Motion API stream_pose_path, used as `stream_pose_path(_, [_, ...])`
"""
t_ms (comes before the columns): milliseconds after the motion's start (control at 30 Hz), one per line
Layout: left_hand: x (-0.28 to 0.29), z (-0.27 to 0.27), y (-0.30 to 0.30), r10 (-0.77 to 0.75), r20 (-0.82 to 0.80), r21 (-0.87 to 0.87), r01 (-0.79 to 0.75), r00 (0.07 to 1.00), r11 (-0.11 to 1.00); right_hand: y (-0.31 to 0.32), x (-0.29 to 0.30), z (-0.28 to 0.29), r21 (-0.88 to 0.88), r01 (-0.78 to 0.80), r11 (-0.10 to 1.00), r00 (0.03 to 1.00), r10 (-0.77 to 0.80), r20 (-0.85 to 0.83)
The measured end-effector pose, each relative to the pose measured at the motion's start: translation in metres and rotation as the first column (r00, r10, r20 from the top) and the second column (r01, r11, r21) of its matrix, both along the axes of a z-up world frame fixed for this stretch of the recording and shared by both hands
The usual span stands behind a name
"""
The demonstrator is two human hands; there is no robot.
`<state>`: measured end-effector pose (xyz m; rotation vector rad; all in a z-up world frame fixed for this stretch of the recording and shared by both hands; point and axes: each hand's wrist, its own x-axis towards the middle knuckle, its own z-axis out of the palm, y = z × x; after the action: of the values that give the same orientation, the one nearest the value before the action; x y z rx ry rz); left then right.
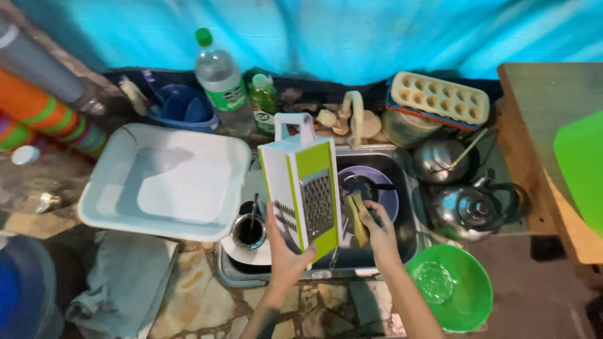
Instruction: Washing and rinsing various kitchen items including bowls, plates, and a grater in a sink.
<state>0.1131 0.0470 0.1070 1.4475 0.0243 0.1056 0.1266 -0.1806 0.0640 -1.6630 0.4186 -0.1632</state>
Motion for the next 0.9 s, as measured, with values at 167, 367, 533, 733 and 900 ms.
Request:
stream_pose_path(167, [0.004,0.007,-0.005,0.040,0.212,0.429,-0.130,0.976,0.894,-0.012,-0.014,0.029,0.071,0.025,0.997,0.997,-0.020,-0.076])
stream_pose_path(367, [-0.002,0.028,-0.037,-0.095,-0.162,0.126,0.116,0.982,0.985,-0.040,-0.029,0.072,-0.208,-0.069,0.976,0.990,0.092,0.102])
stream_pose_path(533, [-0.040,0.011,-0.094,-0.311,-0.066,0.073,0.315,0.948,0.946,-0.079,-0.044,0.128,-0.206,-0.030,0.978,0.997,0.043,0.060])
stream_pose_path(733, [-0.074,0.035,-0.163,-0.567,-0.061,-0.350,0.514,0.822,0.783,-0.148,-0.095,0.142,-0.188,0.048,0.981,0.999,-0.052,-0.016])
stream_pose_path(900, [-0.106,0.042,-0.202,-0.624,-0.068,-0.472,0.526,0.778,0.707,-0.175,-0.128,0.145,-0.233,0.130,0.964,0.978,-0.164,-0.130])
